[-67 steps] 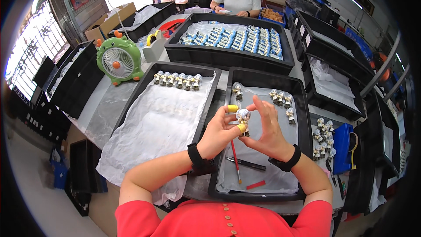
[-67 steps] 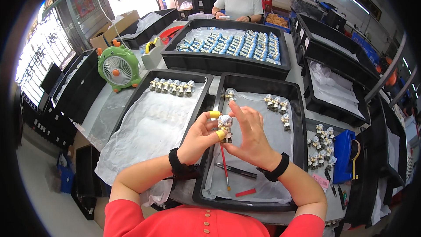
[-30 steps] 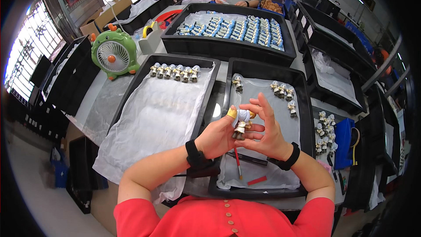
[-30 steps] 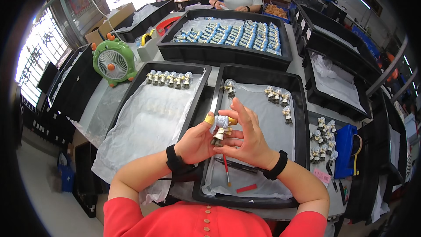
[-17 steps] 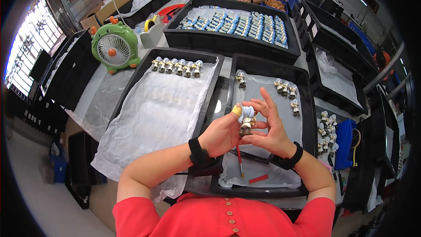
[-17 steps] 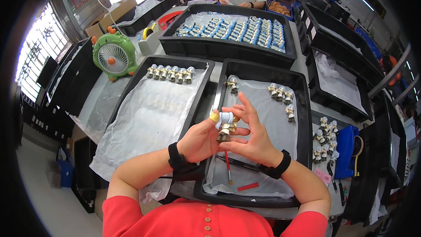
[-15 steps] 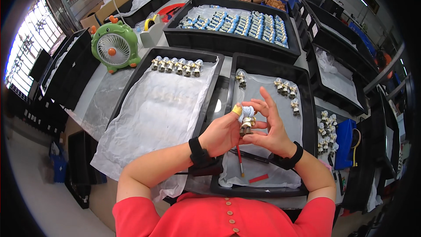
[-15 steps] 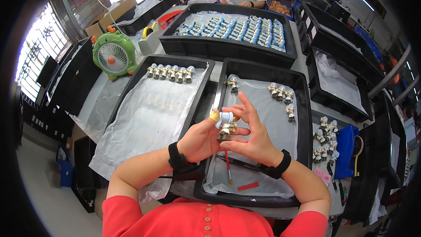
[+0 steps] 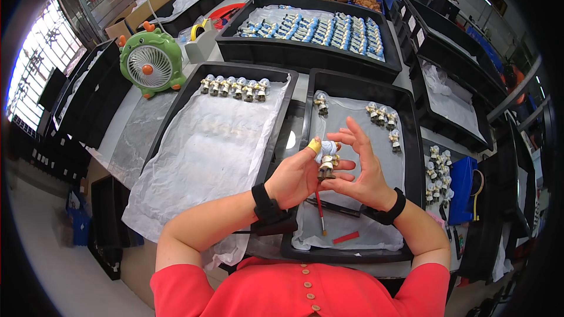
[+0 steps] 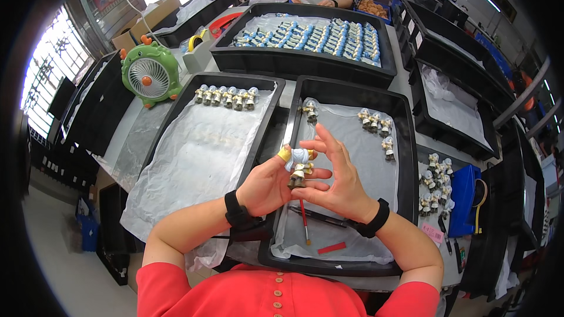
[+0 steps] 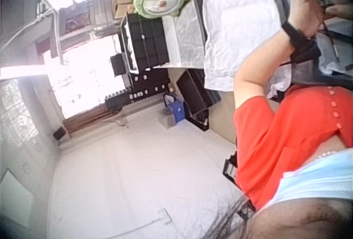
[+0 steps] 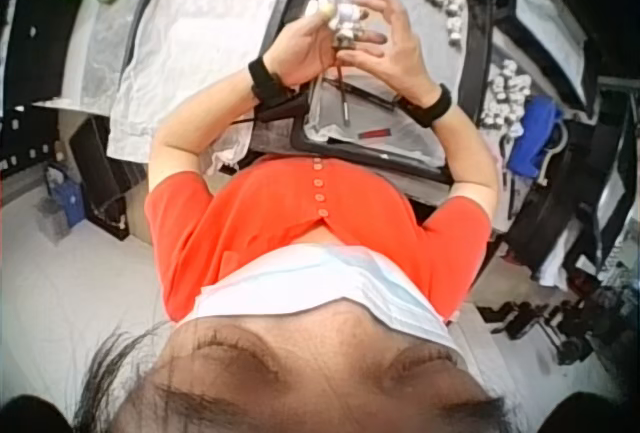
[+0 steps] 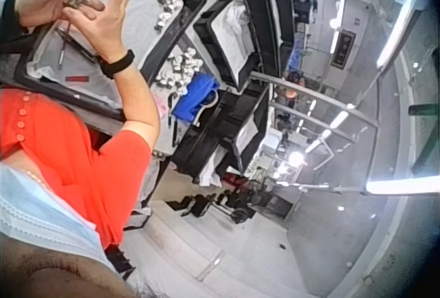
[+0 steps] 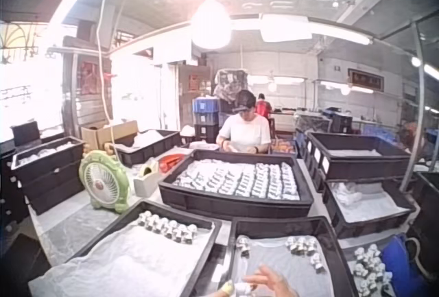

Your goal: The person paints small figurines with a red-handled brush, applying white paint to the details. They handle the figurines one by one, rotating them to access different angles, and place the finished items into a tray lined with white paper.

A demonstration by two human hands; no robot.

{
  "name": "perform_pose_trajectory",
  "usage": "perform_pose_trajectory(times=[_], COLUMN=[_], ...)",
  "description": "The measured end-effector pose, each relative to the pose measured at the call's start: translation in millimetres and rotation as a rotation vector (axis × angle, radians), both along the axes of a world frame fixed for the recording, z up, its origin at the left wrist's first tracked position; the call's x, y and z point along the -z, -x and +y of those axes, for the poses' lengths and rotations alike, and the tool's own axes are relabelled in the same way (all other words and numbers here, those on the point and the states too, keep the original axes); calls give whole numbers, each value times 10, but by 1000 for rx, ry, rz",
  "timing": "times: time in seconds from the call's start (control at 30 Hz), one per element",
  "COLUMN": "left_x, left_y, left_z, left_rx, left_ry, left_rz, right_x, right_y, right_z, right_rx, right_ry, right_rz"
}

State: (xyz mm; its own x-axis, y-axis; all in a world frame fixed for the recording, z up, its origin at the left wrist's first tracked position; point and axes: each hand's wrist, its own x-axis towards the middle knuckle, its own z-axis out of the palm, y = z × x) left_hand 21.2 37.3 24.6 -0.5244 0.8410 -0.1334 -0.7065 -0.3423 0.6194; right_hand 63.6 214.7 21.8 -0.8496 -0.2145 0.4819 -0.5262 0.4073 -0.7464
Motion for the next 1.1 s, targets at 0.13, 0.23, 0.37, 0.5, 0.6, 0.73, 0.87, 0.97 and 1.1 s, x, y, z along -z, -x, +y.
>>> perform_pose_trajectory(times=[0.13, 0.23, 0.37, 0.5, 0.6, 0.73, 0.87, 0.97, 1.1], left_x=[61, 42, 51, 59, 70, 76, 85, 86, 84], left_y=[19, 12, 14, 17, 23, 27, 24, 30, 40], left_z=[-2, -4, -2, -3, -14, -4, -2, -1, -5], left_rx=[-2, -10, -12, -25, -17, -31, -50, -43, -7], left_ry=[25, 47, 41, 47, 56, 81, 91, 107, 31], left_rz=[47, 60, 66, 68, 63, 68, 72, 87, 31], right_x=[-7, 10, 0, 21, 16, 31, 32, 14, -27], right_y=[7, 14, 7, 25, 29, 35, 32, 7, -16], right_z=[8, 2, -8, 14, 21, 27, 26, 22, -24], right_rx=[0, -9, -12, -17, -28, -45, -68, -43, -68], right_ry=[-32, -29, -8, -3, 18, 58, 92, 49, 53], right_rz=[2, -6, -41, -57, -84, -118, -139, -159, -106])
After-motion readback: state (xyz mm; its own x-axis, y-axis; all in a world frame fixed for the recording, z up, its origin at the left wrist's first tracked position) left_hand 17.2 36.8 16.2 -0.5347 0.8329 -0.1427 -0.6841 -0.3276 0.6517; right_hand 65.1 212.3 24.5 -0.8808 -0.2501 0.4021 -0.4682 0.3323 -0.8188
